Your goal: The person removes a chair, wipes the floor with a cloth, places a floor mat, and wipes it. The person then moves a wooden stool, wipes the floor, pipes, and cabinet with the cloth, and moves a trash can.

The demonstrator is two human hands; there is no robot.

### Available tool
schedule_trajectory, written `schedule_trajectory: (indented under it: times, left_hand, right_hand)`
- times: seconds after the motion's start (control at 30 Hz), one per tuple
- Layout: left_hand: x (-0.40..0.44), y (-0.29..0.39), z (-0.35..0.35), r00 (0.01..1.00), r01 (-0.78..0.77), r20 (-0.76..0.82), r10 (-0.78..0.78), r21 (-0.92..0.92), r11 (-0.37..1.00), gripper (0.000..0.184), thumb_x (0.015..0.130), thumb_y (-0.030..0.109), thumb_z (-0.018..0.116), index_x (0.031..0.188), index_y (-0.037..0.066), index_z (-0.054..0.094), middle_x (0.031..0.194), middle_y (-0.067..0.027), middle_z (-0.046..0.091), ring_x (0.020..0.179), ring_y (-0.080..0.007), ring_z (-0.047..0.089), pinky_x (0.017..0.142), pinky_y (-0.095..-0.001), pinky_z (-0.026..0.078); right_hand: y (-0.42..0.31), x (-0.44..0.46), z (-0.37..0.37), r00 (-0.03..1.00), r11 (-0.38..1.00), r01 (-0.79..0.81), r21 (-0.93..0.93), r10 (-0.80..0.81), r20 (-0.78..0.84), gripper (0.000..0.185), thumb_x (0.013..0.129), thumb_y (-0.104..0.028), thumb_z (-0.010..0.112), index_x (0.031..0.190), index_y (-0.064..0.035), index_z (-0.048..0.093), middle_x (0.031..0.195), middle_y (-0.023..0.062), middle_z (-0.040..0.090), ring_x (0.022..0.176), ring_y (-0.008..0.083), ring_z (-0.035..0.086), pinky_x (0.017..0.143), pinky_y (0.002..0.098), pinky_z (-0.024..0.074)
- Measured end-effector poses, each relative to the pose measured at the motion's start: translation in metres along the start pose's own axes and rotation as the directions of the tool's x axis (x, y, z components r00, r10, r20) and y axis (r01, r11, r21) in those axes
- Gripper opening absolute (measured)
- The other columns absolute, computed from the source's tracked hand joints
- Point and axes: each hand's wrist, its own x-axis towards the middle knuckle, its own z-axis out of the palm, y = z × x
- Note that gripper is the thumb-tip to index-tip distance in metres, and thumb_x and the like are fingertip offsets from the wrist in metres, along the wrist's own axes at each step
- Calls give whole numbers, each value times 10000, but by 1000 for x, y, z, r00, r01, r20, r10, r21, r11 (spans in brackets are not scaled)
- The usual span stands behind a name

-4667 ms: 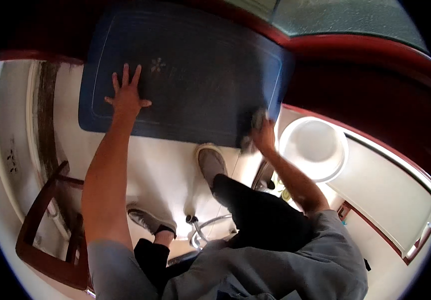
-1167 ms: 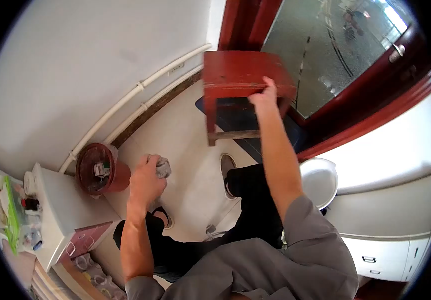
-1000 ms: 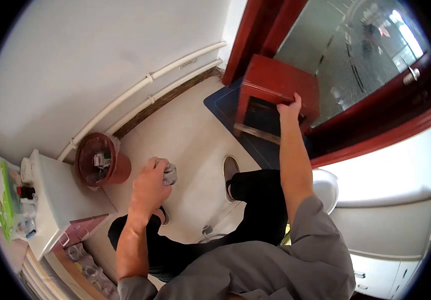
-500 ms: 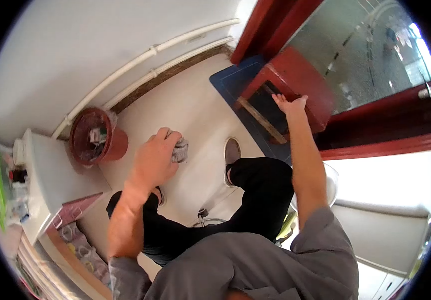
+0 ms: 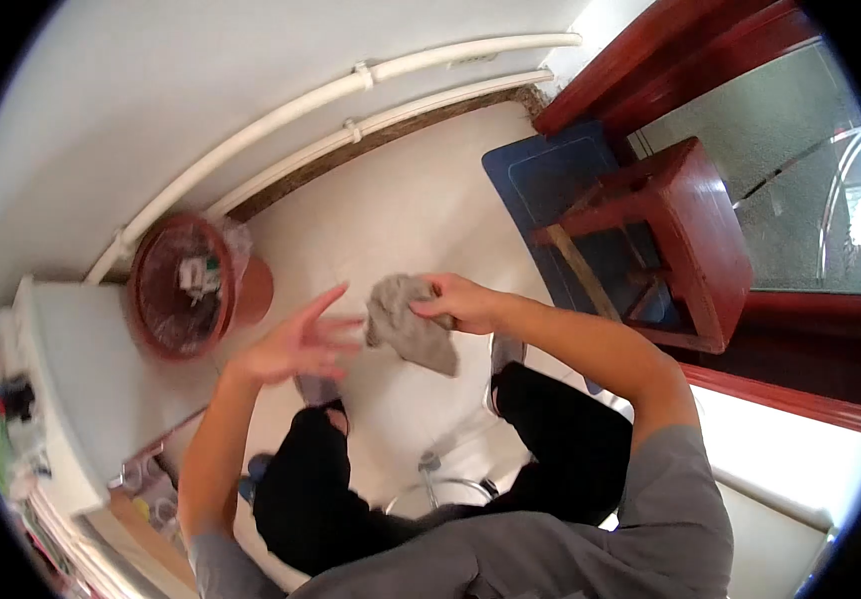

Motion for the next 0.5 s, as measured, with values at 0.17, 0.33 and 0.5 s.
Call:
schedule_trajectory:
  times: [0.17,0.33,0.5]
  left_hand:
    - [-27,-168,-125,769,25,-621,-154,-211,977,749,915,148,710,1548,138,311,1341,-149,548,1084,-283,630,858,-449,580]
    - [-117,-396,-207,618,-18,-784,-52,-80,997,531,914,137,671,1409,81,490,1010,-107,668,837,-264,669,709,-384,580]
    - [-130,-410,-168,463,192,-779,-422,-377,906,495,930,166,651,1395,73,507,1052,-132,677,878,-280,675,735,-395,579]
  right_hand:
    - [-26,35,-160,853,1000,-24,2,21,-521,532,870,-47,586,1392,-60,484,1156,96,649,1066,258,650,955,428,535]
    - [-125,69,-307,333,867,315,-386,-482,-810,560,841,-12,534,1397,-77,531,1220,123,611,1107,260,587,957,380,496]
    - [-212,94,-451,121,716,210,-666,-695,-709,680,873,109,501,1518,-83,408,1419,161,536,1222,275,554,1024,341,456]
